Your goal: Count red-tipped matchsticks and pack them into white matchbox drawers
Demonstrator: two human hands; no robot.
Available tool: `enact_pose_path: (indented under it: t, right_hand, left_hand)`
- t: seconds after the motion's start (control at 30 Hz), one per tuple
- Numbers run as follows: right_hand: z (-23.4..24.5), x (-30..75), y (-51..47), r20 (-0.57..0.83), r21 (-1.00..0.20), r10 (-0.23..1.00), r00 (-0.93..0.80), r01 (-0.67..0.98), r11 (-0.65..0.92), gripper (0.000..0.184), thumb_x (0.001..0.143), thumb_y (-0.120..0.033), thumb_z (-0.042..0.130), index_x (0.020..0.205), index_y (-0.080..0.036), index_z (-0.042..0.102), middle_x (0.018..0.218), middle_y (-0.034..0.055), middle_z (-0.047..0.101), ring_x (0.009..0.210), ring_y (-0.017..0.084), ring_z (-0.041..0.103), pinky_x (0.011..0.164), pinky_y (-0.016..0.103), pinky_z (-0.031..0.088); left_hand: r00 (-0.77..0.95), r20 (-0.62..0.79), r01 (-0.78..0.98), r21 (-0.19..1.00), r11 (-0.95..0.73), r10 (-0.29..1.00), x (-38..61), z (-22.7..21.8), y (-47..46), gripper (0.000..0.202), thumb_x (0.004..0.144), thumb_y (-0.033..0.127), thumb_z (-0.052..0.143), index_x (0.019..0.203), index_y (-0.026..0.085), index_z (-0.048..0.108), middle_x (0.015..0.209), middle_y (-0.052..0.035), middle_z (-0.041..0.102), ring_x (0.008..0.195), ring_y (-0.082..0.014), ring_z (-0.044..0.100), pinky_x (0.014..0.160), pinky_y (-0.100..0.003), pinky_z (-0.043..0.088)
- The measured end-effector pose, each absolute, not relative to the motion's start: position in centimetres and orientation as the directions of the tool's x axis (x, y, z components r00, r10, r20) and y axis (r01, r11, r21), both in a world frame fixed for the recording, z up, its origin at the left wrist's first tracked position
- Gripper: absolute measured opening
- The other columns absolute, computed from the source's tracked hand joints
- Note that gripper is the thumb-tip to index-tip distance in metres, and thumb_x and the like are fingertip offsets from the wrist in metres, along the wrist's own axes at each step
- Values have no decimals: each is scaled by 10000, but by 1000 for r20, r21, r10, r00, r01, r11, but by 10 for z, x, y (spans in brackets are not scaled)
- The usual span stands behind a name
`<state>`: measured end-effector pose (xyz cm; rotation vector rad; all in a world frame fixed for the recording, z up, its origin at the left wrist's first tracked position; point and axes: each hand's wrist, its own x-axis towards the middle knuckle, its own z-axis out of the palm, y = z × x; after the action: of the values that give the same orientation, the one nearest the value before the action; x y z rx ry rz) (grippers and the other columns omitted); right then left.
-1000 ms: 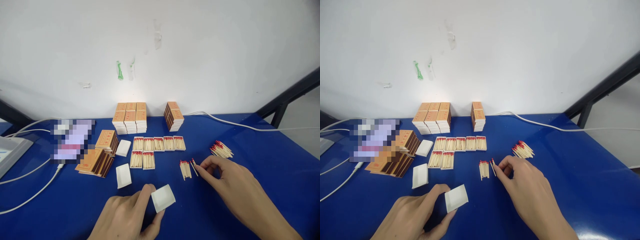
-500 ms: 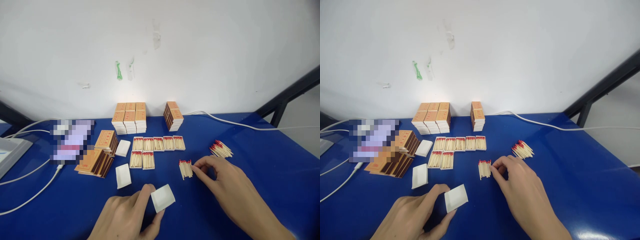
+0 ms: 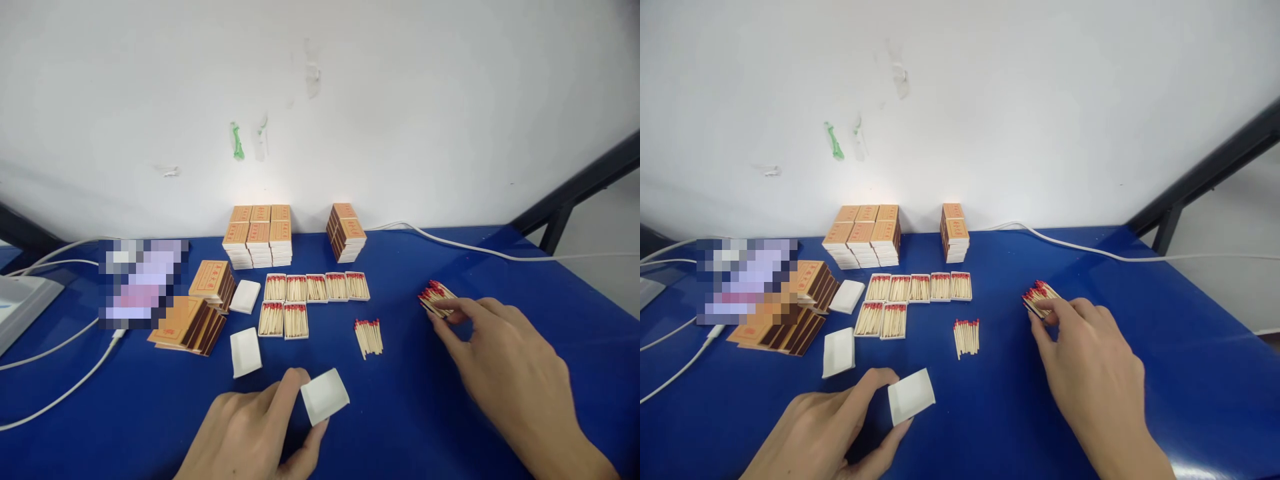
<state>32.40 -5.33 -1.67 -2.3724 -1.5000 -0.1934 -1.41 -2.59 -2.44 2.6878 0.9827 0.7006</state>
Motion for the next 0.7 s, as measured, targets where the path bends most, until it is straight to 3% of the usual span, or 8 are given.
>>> enact_pose_path:
  t: [0.23, 0.4, 0.7]
  right_hand:
    - [-18, 324, -50, 277, -251, 860, 429, 896, -366, 698, 1108, -779, 324, 965, -288, 799, 1051, 146, 774, 1006, 383, 701, 608, 417, 393]
    - [-12, 322, -50, 222, -297, 871, 439, 881, -368, 749, 1057, -858, 317, 905, -300, 794, 1024, 149, 778, 993, 399, 711, 630, 430, 424]
    - [-9, 299, -52, 37, -430, 894, 447, 814, -390, 518, 974, -763, 506, 886, -333, 781, 1034, 77, 807, 978, 364, 753, 721, 459, 491]
  left_hand:
    - [665, 381, 557, 319, -767, 642, -14, -25, -24, 95, 1176, 338, 563, 1211, 249, 562, 632, 122, 657, 381, -162, 672, 346, -307, 483]
    - [665, 359, 561, 337, -756, 654, -14, -26, -26, 91, 1167, 329, 570, 1218, 256, 553, 685, 110, 705, 421, -170, 709, 354, -312, 496]
    - [669, 366, 553, 336, -762, 647, -14, -25, -27, 108, 1177, 344, 578, 1218, 246, 559, 690, 108, 699, 425, -158, 707, 355, -304, 499]
